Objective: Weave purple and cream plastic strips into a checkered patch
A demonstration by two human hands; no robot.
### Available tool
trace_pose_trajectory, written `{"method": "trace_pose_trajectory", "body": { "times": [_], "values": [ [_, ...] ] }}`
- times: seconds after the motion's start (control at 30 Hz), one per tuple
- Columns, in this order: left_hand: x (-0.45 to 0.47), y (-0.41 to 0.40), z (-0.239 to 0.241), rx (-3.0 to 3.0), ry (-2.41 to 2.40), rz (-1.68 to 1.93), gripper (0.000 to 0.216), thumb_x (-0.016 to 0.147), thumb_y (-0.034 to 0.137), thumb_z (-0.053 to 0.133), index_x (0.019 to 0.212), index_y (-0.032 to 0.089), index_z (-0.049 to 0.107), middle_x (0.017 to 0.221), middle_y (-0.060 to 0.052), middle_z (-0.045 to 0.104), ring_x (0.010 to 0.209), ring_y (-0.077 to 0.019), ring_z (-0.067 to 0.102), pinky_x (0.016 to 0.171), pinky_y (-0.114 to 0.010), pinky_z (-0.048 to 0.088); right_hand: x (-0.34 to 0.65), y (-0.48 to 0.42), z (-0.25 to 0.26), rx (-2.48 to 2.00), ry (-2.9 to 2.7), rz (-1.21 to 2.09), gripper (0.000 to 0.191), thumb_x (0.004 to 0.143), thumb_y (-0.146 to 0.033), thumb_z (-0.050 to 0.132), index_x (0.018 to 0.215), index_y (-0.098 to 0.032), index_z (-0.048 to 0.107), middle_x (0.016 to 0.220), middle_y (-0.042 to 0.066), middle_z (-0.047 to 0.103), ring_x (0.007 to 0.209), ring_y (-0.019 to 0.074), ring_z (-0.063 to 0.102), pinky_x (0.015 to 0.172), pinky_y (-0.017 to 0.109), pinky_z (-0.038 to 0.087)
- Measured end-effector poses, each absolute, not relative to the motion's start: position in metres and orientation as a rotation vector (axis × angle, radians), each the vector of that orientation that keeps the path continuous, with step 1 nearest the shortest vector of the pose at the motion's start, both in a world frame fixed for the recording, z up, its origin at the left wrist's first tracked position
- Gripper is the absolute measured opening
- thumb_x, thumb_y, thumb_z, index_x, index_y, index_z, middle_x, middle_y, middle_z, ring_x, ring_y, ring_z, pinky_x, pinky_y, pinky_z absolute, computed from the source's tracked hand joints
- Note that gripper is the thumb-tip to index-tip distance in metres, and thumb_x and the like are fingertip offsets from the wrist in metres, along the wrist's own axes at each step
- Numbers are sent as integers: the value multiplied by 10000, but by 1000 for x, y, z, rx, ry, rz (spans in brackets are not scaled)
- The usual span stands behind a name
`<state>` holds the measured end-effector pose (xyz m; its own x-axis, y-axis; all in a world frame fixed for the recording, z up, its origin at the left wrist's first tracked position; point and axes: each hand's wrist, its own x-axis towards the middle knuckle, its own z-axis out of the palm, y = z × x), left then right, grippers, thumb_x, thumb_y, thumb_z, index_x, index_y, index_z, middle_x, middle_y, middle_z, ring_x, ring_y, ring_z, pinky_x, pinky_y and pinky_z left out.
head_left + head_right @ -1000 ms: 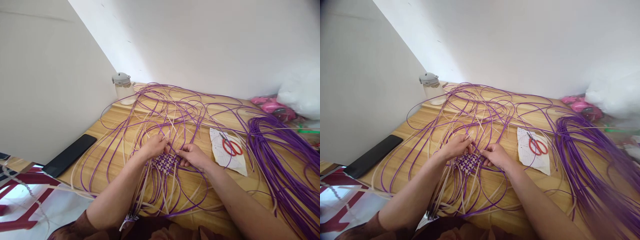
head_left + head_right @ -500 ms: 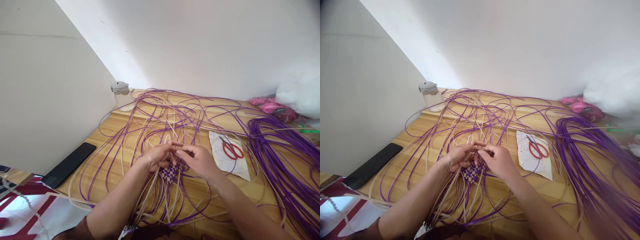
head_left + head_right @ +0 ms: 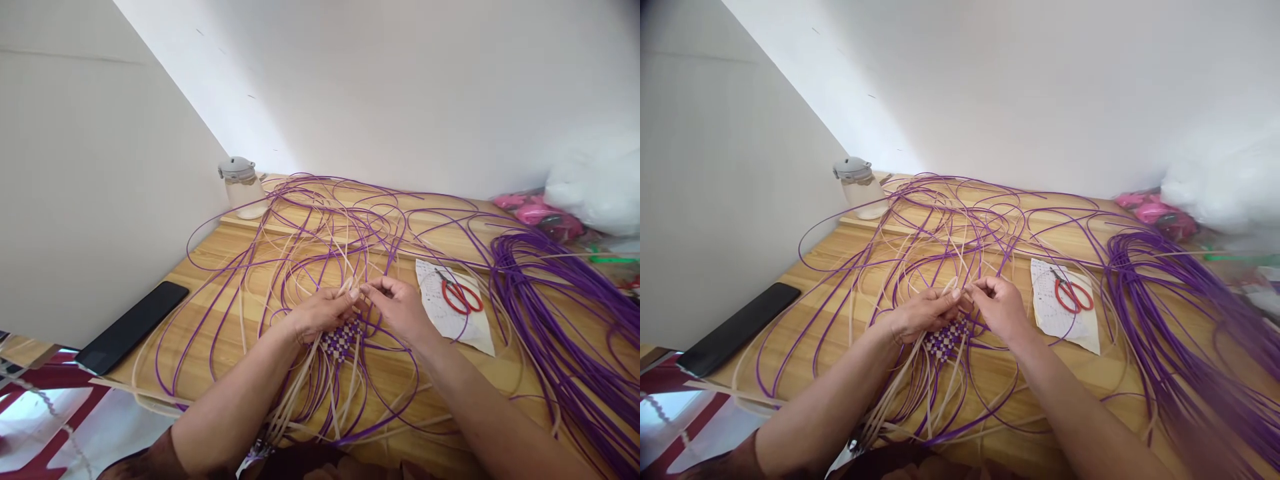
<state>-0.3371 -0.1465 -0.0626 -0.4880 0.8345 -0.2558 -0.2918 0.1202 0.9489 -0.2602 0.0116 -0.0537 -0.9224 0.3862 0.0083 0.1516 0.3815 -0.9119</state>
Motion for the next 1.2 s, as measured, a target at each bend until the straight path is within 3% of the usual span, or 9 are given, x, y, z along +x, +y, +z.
{"method": "trace_pose_trajectory", "body": {
  "times": [0.1, 0.2, 0.33, 0.43, 0.6, 0.83, 1.03, 1.2],
  "values": [
    [-336, -144, -65, 686, 1751, 1566, 371, 814, 469, 585, 772, 105, 642, 619, 15, 512, 535, -65, 415, 519, -186, 327, -257, 17, -56, -547, -2597, 1436, 404, 848, -529, 499, 779, -165, 660, 539, -3, 565, 473, 113, 497, 457, 216, 365],
    [-336, -142, -68, 710, 2021, 1488, 268, 856, 349, 512, 862, 128, 664, 562, 27, 513, 496, -84, 449, 509, -194, 342, -255, 22, -64, -514, -2831, 1203, 427, 848, -491, 508, 590, -168, 611, 469, -16, 481, 448, 97, 443, 435, 208, 313],
    [-334, -141, -72, 753, 2031, 1346, 298, 878, 258, 409, 1052, 180, 638, 520, 43, 508, 394, -95, 465, 440, -193, 330, -257, 22, -76, -537, -2710, 1615, 277, 821, -399, 563, 708, -156, 631, 564, -12, 553, 476, 93, 489, 451, 195, 380],
    [-334, -141, -74, 848, 2048, 1262, 220, 844, 267, 468, 889, 187, 668, 576, 37, 535, 427, -89, 472, 467, -194, 341, -260, 18, -82, -563, -2579, 1759, 237, 832, -370, 545, 766, -150, 601, 622, -4, 583, 502, 97, 528, 484, 201, 442],
    [-338, -141, -78, 922, 2070, 1212, 170, 785, 276, 554, 676, 166, 626, 551, 49, 502, 540, -107, 477, 574, -205, 365, -261, 15, -87, -414, -2517, 1674, 200, 851, -364, 523, 814, -182, 596, 719, 3, 636, 641, 120, 599, 591, 208, 487],
    [-338, -138, -79, 1042, 1992, 1260, 209, 835, 252, 480, 817, 164, 670, 734, 31, 630, 729, -136, 565, 718, -202, 412, -257, 17, -89, -411, -2581, 1553, 182, 874, -358, 497, 872, -207, 598, 775, 10, 670, 662, 131, 621, 601, 221, 483],
    [-334, -137, -82, 1001, 2087, 1198, 181, 776, 324, 588, 795, 173, 687, 706, 21, 645, 700, -158, 586, 646, -206, 420, -255, 9, -75, -499, -2638, 1366, 197, 887, -367, 465, 837, -212, 577, 725, 8, 656, 612, 137, 588, 548, 228, 423],
    [-331, -136, -83, 1013, 2061, 1227, 225, 801, 332, 555, 822, 157, 696, 734, 7, 667, 714, -159, 593, 658, -211, 433, -237, 12, -61, -371, -2921, 1019, 144, 870, -292, 483, 824, -215, 594, 738, 11, 661, 613, 137, 557, 546, 239, 338]
  ]
}}
